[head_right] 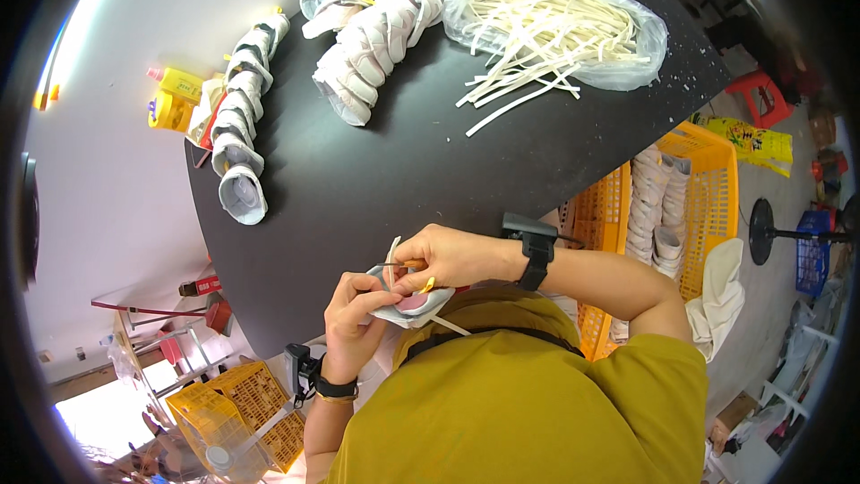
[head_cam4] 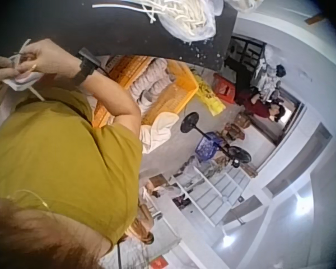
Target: Hand-stitching and assembling white fabric components for shoe uppers using a needle and thread.
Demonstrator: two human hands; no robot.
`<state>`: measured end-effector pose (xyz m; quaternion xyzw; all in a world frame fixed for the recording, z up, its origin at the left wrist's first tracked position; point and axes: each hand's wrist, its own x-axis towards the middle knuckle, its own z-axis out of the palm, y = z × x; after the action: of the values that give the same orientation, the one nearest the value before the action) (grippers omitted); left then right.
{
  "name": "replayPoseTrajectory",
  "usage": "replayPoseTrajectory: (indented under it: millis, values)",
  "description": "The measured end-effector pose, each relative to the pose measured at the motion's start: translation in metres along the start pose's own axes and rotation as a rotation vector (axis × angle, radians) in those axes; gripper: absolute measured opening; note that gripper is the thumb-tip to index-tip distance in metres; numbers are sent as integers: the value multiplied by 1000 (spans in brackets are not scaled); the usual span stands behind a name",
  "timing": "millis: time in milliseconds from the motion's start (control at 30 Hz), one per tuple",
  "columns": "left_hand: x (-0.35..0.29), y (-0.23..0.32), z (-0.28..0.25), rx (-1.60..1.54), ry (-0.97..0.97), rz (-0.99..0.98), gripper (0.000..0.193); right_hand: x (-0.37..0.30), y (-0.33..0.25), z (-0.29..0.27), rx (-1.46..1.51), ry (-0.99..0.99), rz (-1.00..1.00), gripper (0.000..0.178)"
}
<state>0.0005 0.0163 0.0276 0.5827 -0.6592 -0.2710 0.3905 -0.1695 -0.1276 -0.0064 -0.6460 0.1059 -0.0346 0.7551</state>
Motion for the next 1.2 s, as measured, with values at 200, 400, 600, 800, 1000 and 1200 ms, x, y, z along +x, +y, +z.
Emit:
replayPoseTrajectory:
  millis: [200, 400, 600, 800, 1000, 1200]
  values:
    - [2, 4, -6, 43, 23, -13, 34, -2, -6, 14, 48, 181, -43, 17]
    - [2, 4, -8, 52, -15, -43, 34, -1, -1, 13, 162, 277, 14, 14]
    - [6, 8, 0, -33, 68, -242, 26, -3, -5, 2, 57, 346, -54, 13]
    - [-5, -14, -8, -499, 255, -726, 5, -44, -51, 11, 17, 756, -149, 13]
    - [-1, -17, 8, -1054, 389, -828, 14, -22, -3, 66, 250, 471, 114, 25]
    - [2, -12, 17, -1106, 344, -774, 21, -9, 9, 57, 1111, 362, 193, 27]
